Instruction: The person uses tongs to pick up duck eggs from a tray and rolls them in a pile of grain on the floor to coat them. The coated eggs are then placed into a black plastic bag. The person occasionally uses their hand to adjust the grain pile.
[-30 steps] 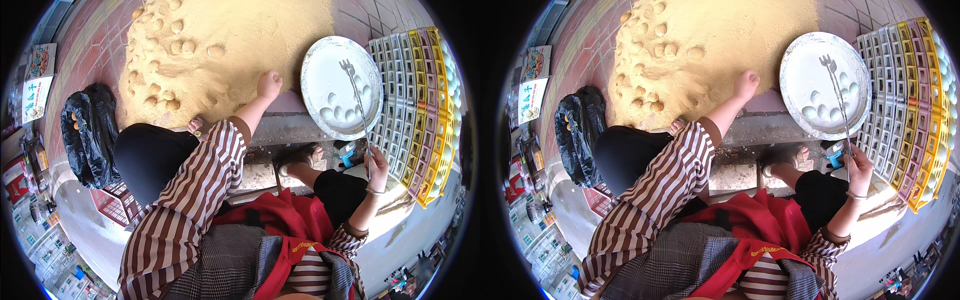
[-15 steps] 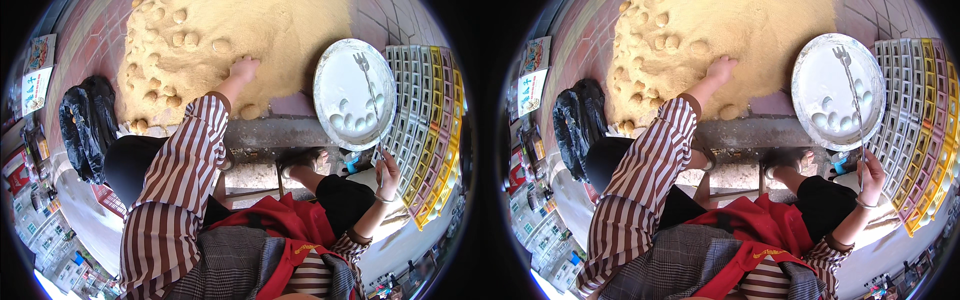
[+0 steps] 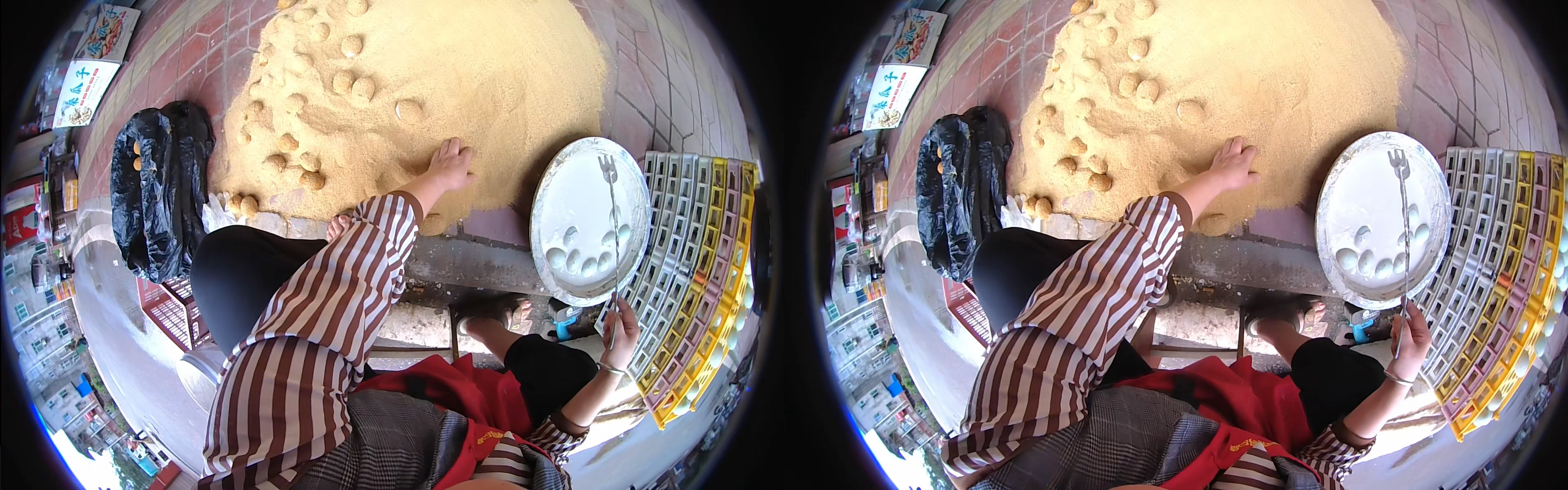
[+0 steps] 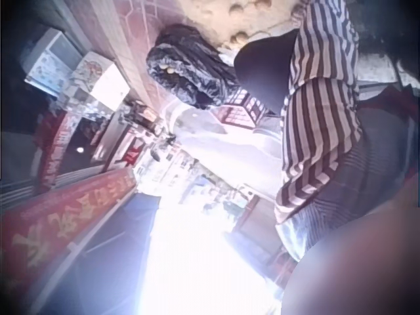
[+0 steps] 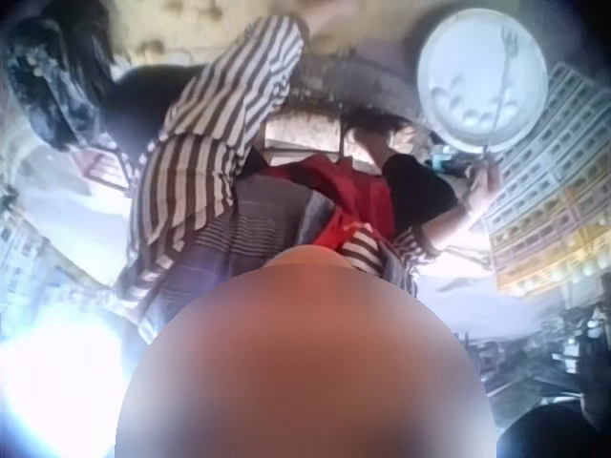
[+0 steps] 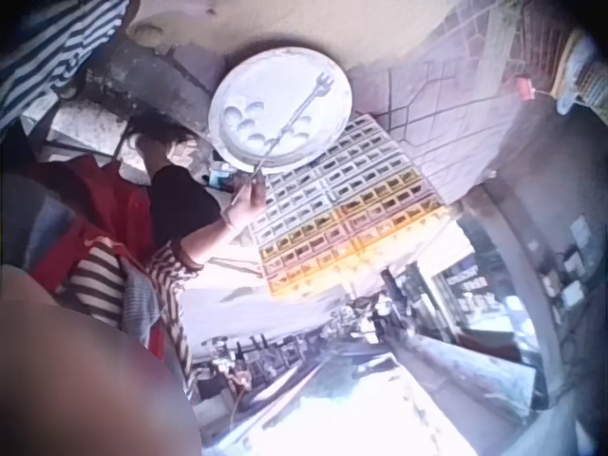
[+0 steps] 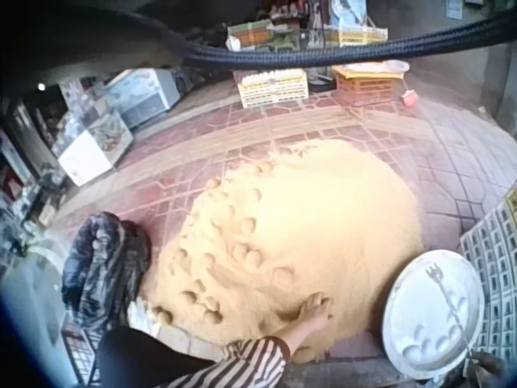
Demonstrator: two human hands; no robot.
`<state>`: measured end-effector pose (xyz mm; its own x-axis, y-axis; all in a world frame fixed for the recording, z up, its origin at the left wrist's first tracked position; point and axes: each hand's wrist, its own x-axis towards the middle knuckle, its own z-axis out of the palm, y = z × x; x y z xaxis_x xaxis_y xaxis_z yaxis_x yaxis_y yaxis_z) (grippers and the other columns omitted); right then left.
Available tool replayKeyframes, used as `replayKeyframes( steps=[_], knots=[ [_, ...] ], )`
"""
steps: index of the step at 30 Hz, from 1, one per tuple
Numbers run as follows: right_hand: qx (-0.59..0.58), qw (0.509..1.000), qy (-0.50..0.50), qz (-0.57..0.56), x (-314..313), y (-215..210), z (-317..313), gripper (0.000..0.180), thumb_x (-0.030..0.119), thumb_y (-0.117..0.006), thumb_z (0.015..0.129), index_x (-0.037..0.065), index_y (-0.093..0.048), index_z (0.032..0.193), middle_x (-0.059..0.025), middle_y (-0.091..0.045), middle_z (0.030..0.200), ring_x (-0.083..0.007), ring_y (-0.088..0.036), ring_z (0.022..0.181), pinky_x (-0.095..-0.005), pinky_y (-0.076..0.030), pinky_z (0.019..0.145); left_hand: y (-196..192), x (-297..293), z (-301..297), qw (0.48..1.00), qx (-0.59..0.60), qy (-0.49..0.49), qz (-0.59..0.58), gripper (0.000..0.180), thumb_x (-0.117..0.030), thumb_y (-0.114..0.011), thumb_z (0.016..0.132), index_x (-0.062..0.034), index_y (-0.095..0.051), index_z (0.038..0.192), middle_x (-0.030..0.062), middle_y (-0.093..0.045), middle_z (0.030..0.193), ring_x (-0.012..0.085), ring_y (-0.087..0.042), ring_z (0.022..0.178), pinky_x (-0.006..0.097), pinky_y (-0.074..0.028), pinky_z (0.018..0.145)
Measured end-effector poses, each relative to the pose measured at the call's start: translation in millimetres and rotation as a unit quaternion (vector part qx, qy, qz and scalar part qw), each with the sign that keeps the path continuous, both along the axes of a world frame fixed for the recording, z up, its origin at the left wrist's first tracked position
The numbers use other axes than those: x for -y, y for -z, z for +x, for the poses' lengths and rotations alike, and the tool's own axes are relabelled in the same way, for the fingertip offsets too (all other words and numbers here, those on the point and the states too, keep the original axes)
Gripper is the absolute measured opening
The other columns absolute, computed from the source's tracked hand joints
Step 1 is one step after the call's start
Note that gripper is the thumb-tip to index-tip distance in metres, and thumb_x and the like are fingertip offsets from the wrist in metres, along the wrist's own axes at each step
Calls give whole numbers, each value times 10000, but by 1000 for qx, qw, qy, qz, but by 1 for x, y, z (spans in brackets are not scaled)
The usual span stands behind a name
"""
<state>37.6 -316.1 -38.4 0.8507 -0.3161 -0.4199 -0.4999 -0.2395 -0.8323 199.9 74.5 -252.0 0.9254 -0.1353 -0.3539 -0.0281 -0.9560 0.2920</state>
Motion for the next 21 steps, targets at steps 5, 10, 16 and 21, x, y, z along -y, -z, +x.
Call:
replayKeyframes(
  steps=[5, 10, 16, 21],
  knots=[
    [15, 1000, 0, -1, -4, 1, 7, 362, 42, -544, 863, -6, -564, 1221, 63, -439, 596, 8, -287, 443, -158, -175, 392, 28, -5, 45, 974, -101, -189, -72, 545, -473, -501, 850, -73, -563, 1215, 178, -516, 1279, 294, -501, 1186, 398, -409, 962],
    [25, 1000, 17, -7, -5, 1, 10, 364, 44, -537, 864, -2, -564, 1225, 68, -427, 586, 11, -285, 447, -158, -170, 393, 6, -61, 82, 881, -108, -437, -150, 465, -409, -406, 890, -54, -655, 1058, 198, -609, 1152, 312, -589, 1076, 419, -468, 888],
    [50, 998, -18, 23, -5, 0, 10, 361, 44, -539, 864, 1, -566, 1222, 70, -419, 577, 7, -284, 451, -165, -170, 393, -19, -89, 62, 851, 103, -509, -83, 339, -283, -591, 802, -113, -608, 1095, 132, -571, 1156, 312, -458, 1176, 434, -397, 961],
    [19, 1000, -16, 13, -3, 0, 7, 368, 35, -557, 862, -6, -560, 1228, 61, -437, 578, 11, -273, 428, -160, -176, 397, -5, -38, 47, 922, 161, -313, -159, 361, -181, -642, 767, -108, -586, 1117, 99, -479, 1248, 306, -435, 1188, 422, -385, 985]
  ],
)
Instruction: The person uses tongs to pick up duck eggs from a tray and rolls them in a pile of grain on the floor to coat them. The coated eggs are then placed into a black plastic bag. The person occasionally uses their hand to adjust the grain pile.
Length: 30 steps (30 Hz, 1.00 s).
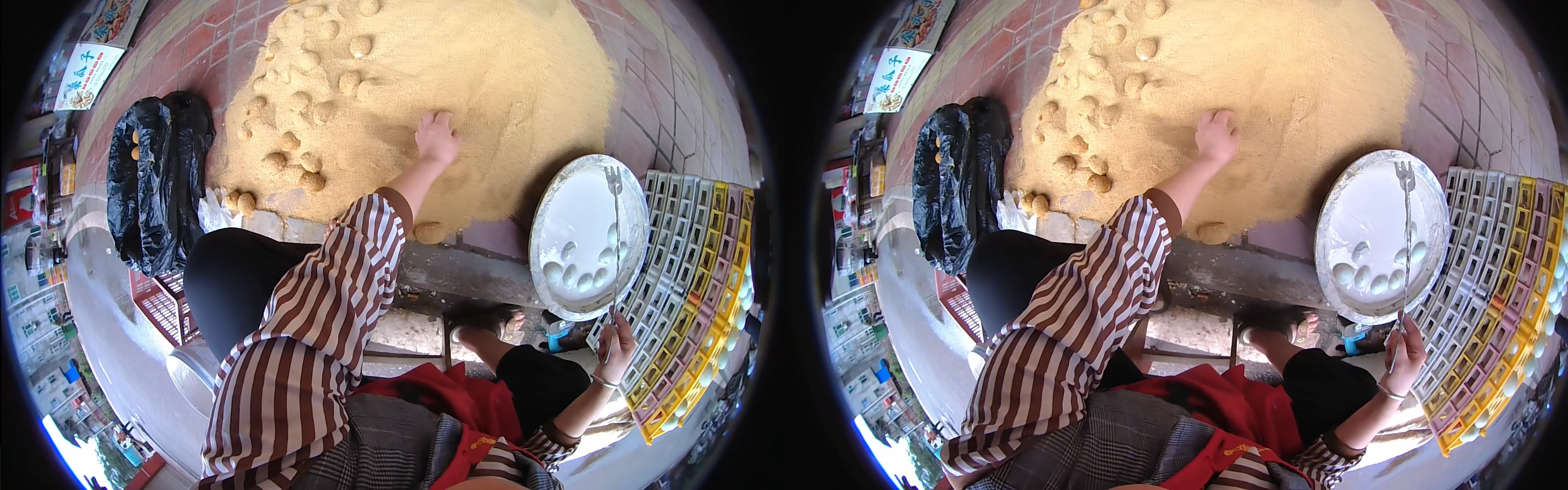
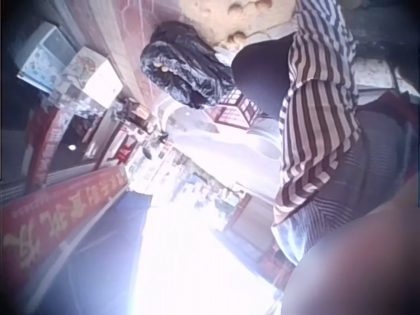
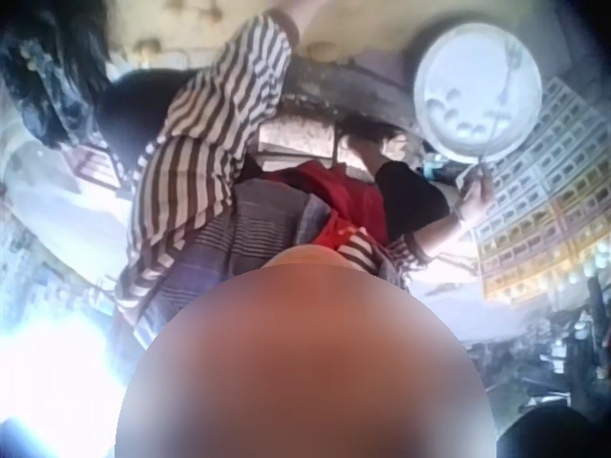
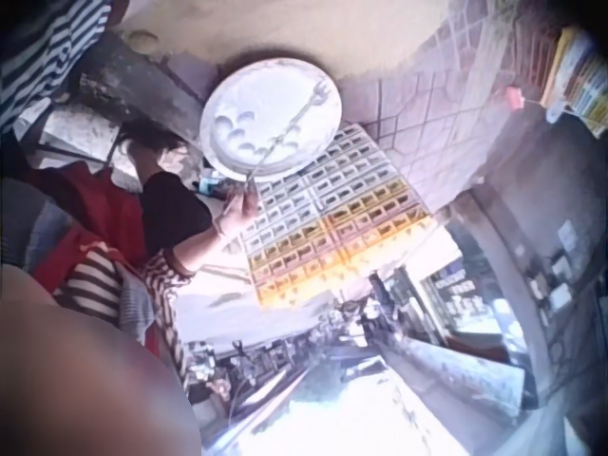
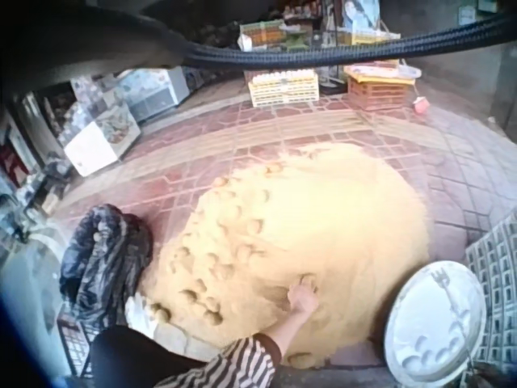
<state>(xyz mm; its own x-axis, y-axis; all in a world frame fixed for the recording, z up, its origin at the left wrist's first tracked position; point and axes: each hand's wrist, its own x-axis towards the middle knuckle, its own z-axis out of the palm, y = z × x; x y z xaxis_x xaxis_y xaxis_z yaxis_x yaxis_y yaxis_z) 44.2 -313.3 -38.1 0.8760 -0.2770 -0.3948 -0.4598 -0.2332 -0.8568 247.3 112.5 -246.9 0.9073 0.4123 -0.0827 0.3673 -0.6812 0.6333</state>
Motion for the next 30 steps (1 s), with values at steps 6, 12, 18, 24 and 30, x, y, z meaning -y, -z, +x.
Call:
replayKeyframes(
  steps=[6, 12, 18, 24, 30],
  knots=[
    [-5, 1000, 4, -2, 1, -4, -6, 377, 58, -583, 862, 1, -555, 1233, 72, -437, 580, 19, -271, 419, -158, -160, 389, 12, -30, 34, 977, -102, -184, -39, 503, -275, -637, 790, -36, -480, 1204, 176, -413, 1282, 316, -434, 1182, 420, -394, 971],
    [-7, 1000, -5, 1, 2, -5, 1, 396, 84, -595, 860, 5, -546, 1245, 77, -423, 594, 20, -261, 445, -146, -158, 404, 25, -28, 69, 928, -47, -363, -67, 607, -460, -551, 834, -35, -398, 1238, 218, -410, 1252, 351, -442, 1149, 453, -398, 947],
    [-7, 1000, 8, 9, 1, -4, 8, 395, 94, -574, 873, -16, -534, 1249, 68, -415, 601, 11, -274, 454, -147, -172, 408, -27, -5, 126, 926, -73, -312, -200, 669, -542, -430, 898, -28, -303, 1308, 252, -354, 1253, 360, -390, 1176, 505, -361, 960],
    [15, 1000, -16, 16, 1, -1, 10, 348, 53, -560, 869, -32, -558, 1207, 76, -414, 571, 6, -291, 444, -156, -188, 405, -136, 32, 153, 903, -6, -108, -416, 739, -419, -504, 904, -17, -166, 1424, 221, -191, 1466, 358, -292, 1316, 493, -345, 1023],
    [-31, 999, -17, -14, 21, 6, -8, 310, 23, -568, 840, -13, -597, 1146, 23, -569, 702, -34, -461, 571, -179, -360, 512, -187, -33, 135, 961, -80, 242, -105, 505, -362, -532, 916, -35, -488, 1299, 164, -478, 1339, 290, -392, 1294, 412, -328, 1053]
  ],
)
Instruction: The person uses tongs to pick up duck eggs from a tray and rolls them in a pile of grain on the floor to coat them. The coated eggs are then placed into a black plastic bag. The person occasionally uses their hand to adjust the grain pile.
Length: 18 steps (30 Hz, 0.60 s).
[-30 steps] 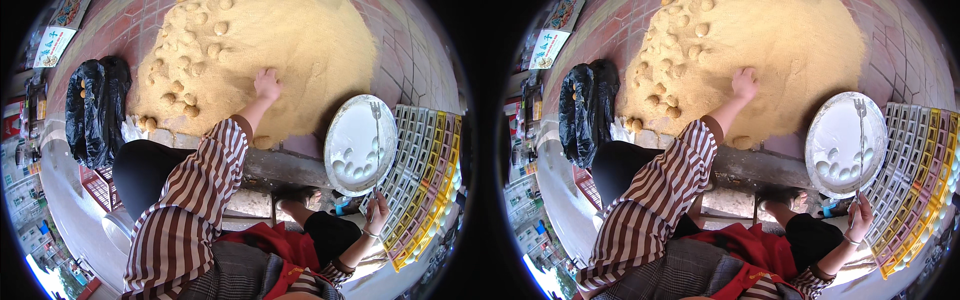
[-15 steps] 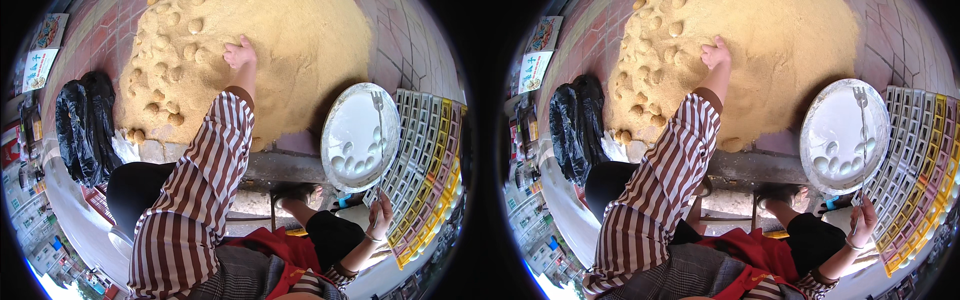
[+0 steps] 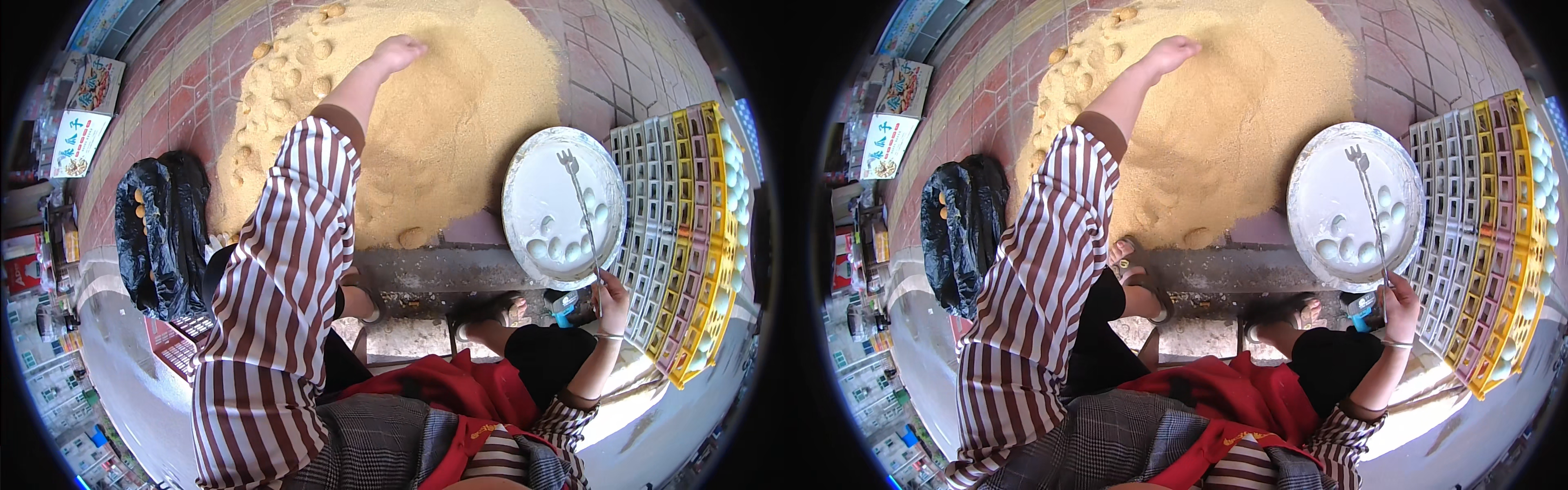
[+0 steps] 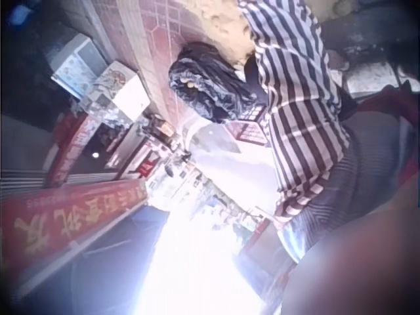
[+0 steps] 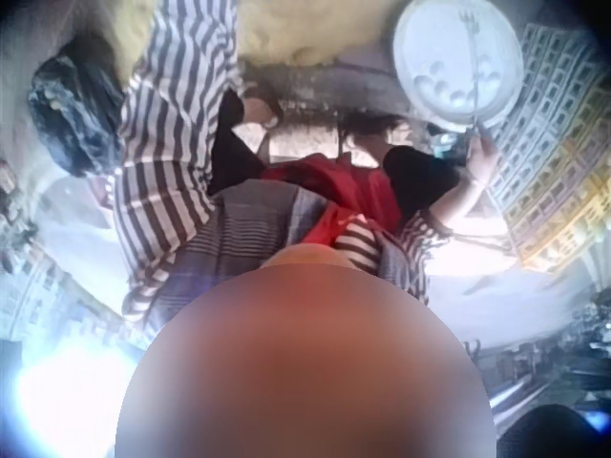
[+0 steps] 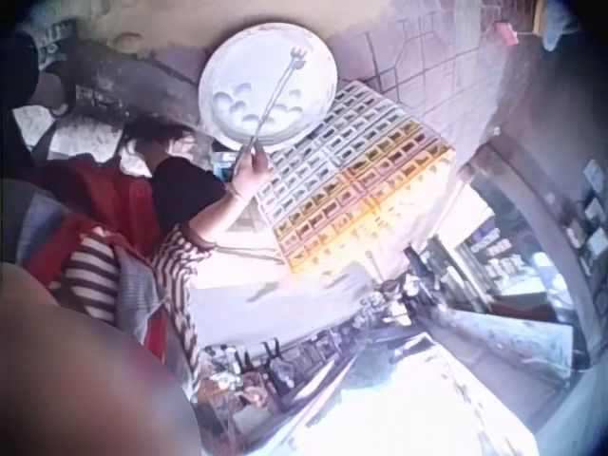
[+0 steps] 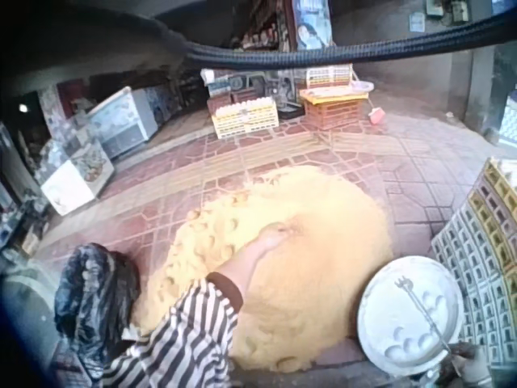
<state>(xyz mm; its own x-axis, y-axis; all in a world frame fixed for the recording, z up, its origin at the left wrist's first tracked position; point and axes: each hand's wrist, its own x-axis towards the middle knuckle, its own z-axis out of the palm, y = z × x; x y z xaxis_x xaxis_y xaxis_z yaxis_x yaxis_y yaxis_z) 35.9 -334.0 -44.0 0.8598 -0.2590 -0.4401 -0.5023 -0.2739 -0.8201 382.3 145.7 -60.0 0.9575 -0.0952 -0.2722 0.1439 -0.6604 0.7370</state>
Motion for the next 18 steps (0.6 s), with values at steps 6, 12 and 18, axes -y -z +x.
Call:
replayKeyframes(
  steps=[6, 12, 18],
  knots=[
    [28, 996, -21, -83, 13, 10, -18, 329, 97, -622, 779, -12, -645, 1088, 1, -599, 663, -56, -497, 581, -211, -405, 553, -38, -49, -81, 967, -70, 149, 196, 474, -402, -528, 911, -53, -564, 1229, 148, -542, 1274, 267, -494, 1207, 375, -388, 1002],
    [44, 971, -59, -229, 7, 1, -25, 359, 241, -645, 733, 34, -682, 1024, -171, -685, 901, -250, -659, 839, -324, -498, 774, -94, -31, -202, 977, -175, 113, -48, 519, -395, -537, 913, -111, -448, 1338, 75, -439, 1369, 205, -374, 1275, 392, -289, 1037],
    [-13, 923, -151, -355, -3, -41, -40, 360, 317, -654, 679, 100, -710, 961, -172, -676, 930, -334, -642, 905, -389, -495, 841, -130, 7, -324, 959, -182, 99, -193, 480, -323, -548, 921, -111, -447, 1339, 72, -440, 1366, 199, -395, 1263, 344, -324, 1004]
  ],
)
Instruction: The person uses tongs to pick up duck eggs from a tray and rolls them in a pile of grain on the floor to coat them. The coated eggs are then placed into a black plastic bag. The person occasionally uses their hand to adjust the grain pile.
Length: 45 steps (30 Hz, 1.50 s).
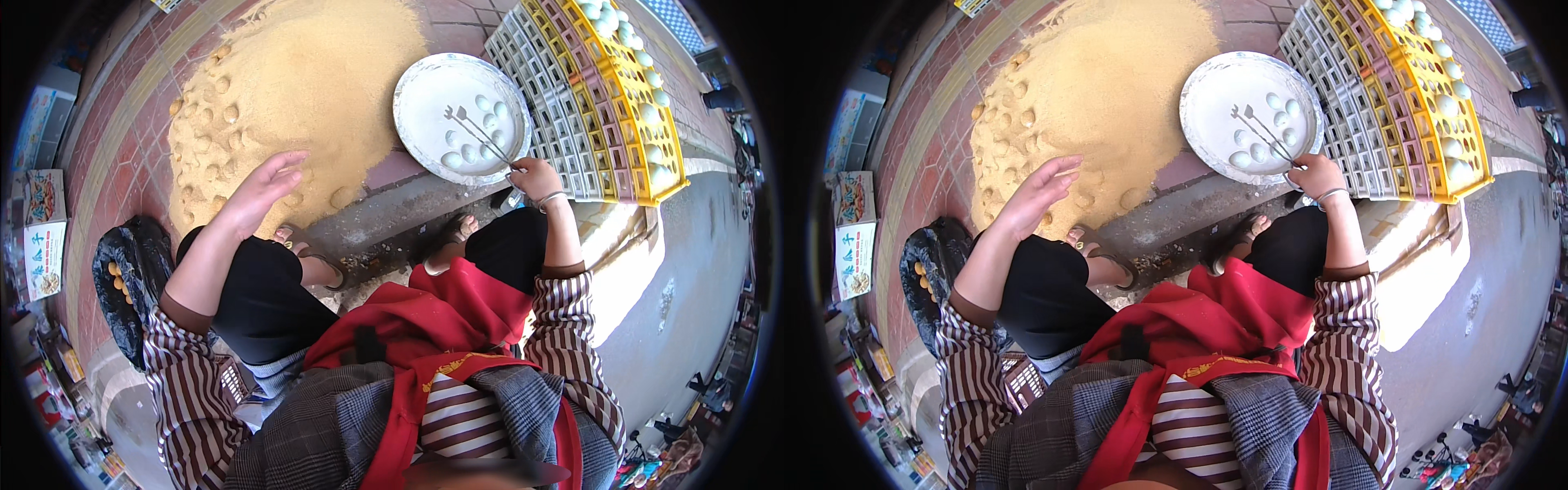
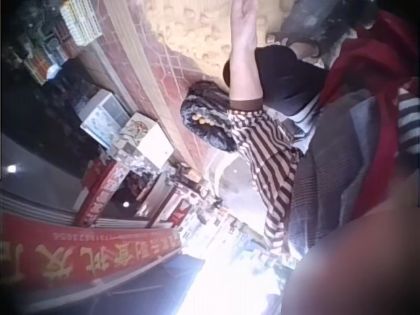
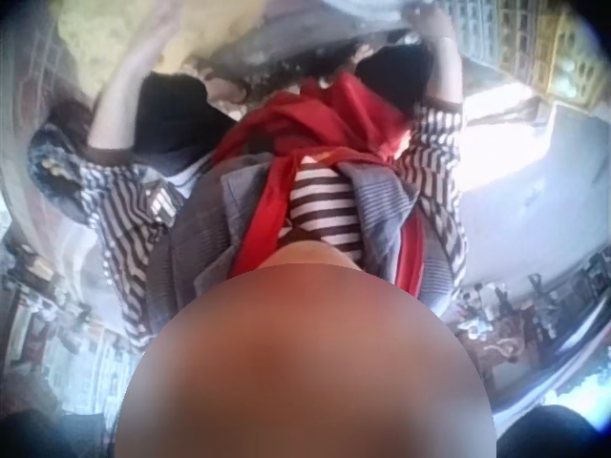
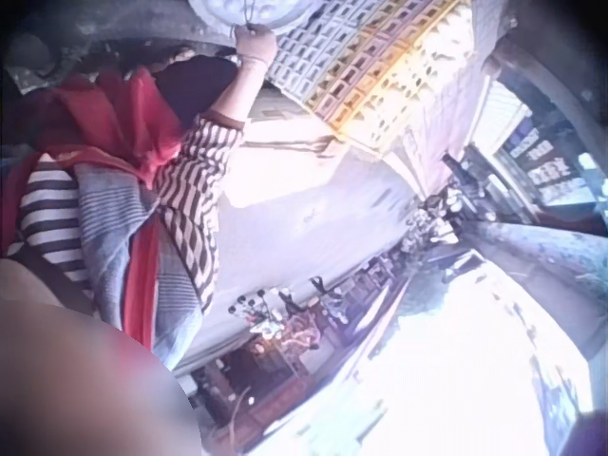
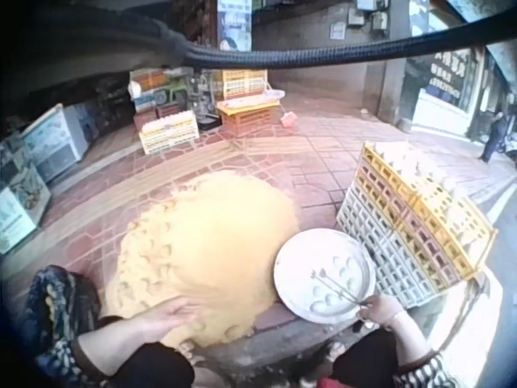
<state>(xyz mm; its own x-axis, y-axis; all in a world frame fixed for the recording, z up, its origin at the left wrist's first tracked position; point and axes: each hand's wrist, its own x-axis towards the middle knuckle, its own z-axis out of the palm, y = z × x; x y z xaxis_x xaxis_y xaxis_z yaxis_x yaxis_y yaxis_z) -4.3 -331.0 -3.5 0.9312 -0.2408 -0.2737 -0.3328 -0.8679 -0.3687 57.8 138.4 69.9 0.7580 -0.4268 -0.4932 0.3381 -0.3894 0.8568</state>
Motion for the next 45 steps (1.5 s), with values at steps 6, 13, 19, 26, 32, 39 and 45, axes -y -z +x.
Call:
replayKeyframes(
  steps=[6, 13, 19, 26, 32, 39, 45],
  knots=[
    [-125, 980, -72, -135, -19, -15, -2, 333, 335, -627, 692, 107, -707, 921, -152, -674, 964, -303, -639, 934, -386, -501, 833, 5, 22, -11, 988, 115, -57, -84, 455, -219, -564, 920, -45, -444, 1322, 122, -467, 1332, 207, -434, 1233, 327, -339, 1030],
    [-149, 978, -58, -132, -30, 0, 15, 326, 321, -616, 692, 117, -711, 928, -137, -678, 977, -302, -644, 936, -376, -504, 833, 25, 43, 11, 994, 108, 13, 19, 440, -230, -563, 908, -63, -473, 1305, 88, -506, 1296, 190, -464, 1195, 307, -371, 972],
    [-120, 984, -57, -114, -14, -8, 0, 317, 315, -625, 694, 126, -715, 933, -125, -687, 933, -292, -653, 900, -372, -514, 810, 58, 57, 32, 929, 305, 114, 178, 388, -239, -613, 857, -53, -559, 1193, 154, -539, 1207, 273, -527, 1119, 350, -415, 961],
    [-93, 989, 16, -112, -44, 16, 14, 374, 366, -616, 721, 137, -686, 1008, -130, -664, 1046, -286, -633, 988, -384, -503, 849, 67, 69, 30, 874, 354, 219, 252, 396, -263, -622, 839, -64, -566, 1177, 159, -547, 1188, 310, -517, 1128, 379, -415, 963],
    [-92, 989, 45, -102, -55, 37, 27, 361, 356, -604, 712, 145, -687, 994, -132, -668, 1018, -291, -630, 977, -383, -499, 844, 72, 71, 23, 859, 329, 266, 289, 425, -293, -611, 847, -72, -551, 1205, 152, -556, 1177, 302, -520, 1124, 386, -417, 956],
    [-82, 990, 0, -114, -65, 36, 20, 340, 335, -597, 715, 158, -686, 992, -128, -675, 979, -289, -638, 947, -388, -506, 825, 74, 61, 21, 855, 344, 286, 262, 399, -285, -605, 852, -57, -572, 1177, 177, -569, 1148, 320, -534, 1090, 387, -428, 926],
    [-83, 988, -22, -131, -70, 25, 21, 323, 305, -585, 718, 127, -690, 967, -131, -678, 974, -291, -650, 923, -398, -511, 807, 58, 74, 23, 874, 260, 283, 296, 356, -348, -578, 872, -64, -639, 1076, 154, -628, 1085, 319, -576, 1033, 389, -449, 907]
  ],
)
